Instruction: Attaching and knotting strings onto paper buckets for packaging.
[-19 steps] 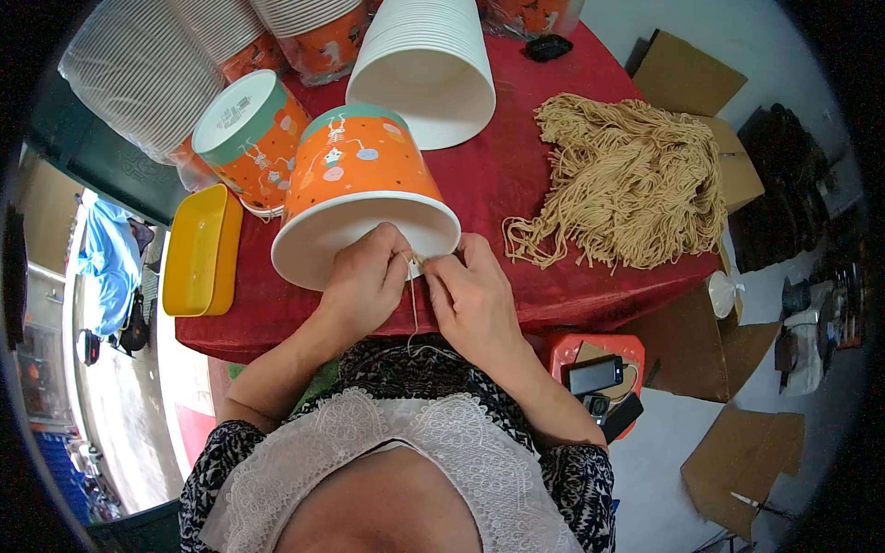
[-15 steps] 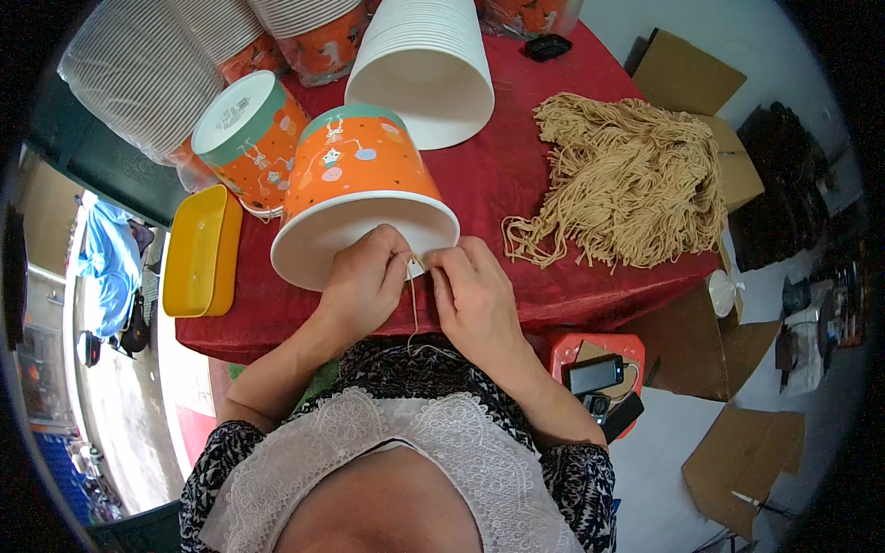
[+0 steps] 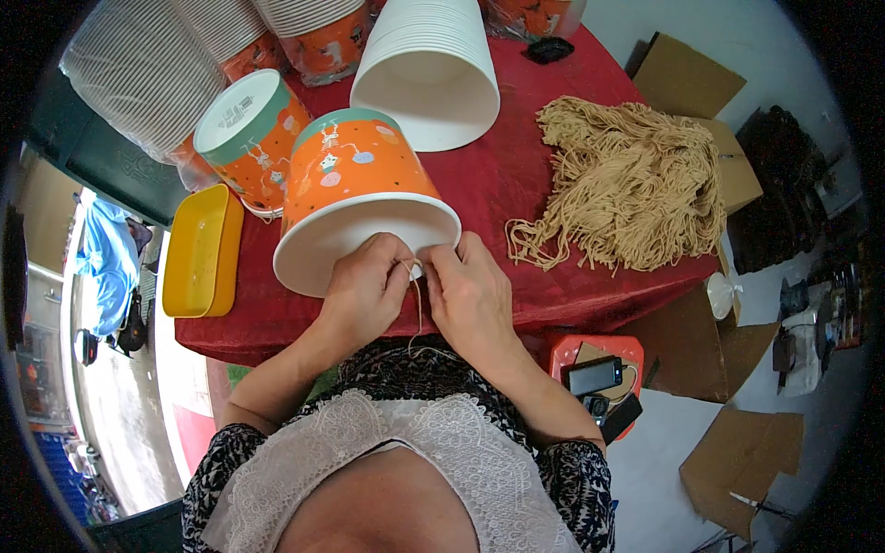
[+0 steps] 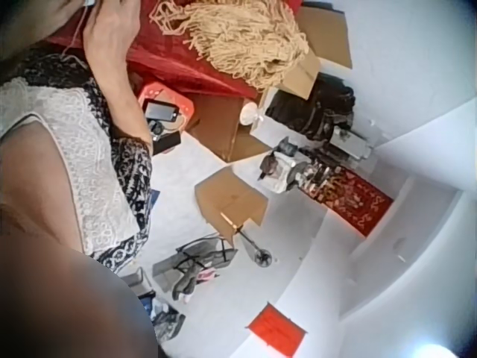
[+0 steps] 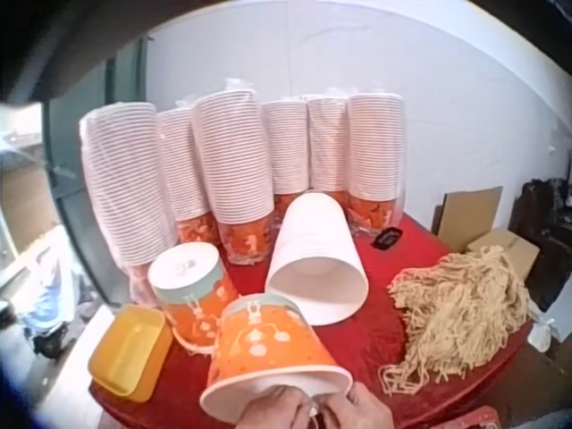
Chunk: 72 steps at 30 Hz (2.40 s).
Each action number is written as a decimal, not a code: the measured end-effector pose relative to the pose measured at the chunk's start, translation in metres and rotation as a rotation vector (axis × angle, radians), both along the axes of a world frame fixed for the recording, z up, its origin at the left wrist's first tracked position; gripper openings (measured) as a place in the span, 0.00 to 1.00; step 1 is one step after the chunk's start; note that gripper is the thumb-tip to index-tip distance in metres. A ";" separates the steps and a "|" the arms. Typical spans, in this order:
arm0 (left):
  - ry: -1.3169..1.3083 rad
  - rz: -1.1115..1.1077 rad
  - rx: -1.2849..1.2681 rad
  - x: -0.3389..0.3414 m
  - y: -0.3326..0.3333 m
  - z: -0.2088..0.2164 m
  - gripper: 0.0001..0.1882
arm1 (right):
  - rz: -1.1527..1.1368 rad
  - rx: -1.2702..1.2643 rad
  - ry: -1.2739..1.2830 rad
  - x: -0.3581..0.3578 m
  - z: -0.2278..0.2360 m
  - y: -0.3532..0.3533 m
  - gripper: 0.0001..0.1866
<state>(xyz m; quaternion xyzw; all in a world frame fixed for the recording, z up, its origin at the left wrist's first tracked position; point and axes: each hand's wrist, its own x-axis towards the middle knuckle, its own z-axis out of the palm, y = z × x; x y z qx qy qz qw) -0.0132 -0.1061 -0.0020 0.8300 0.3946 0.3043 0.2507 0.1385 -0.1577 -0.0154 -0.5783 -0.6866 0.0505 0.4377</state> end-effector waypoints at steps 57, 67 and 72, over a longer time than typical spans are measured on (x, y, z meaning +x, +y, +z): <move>-0.346 0.018 -0.580 0.028 0.010 0.005 0.08 | 0.138 0.072 -0.260 0.025 0.008 -0.003 0.10; -0.044 0.017 -0.265 0.025 0.016 -0.005 0.09 | 0.144 -0.003 -0.246 0.029 0.008 -0.003 0.11; 0.023 0.013 -0.248 0.025 0.016 -0.002 0.10 | 0.156 0.042 -0.240 0.031 0.004 0.000 0.10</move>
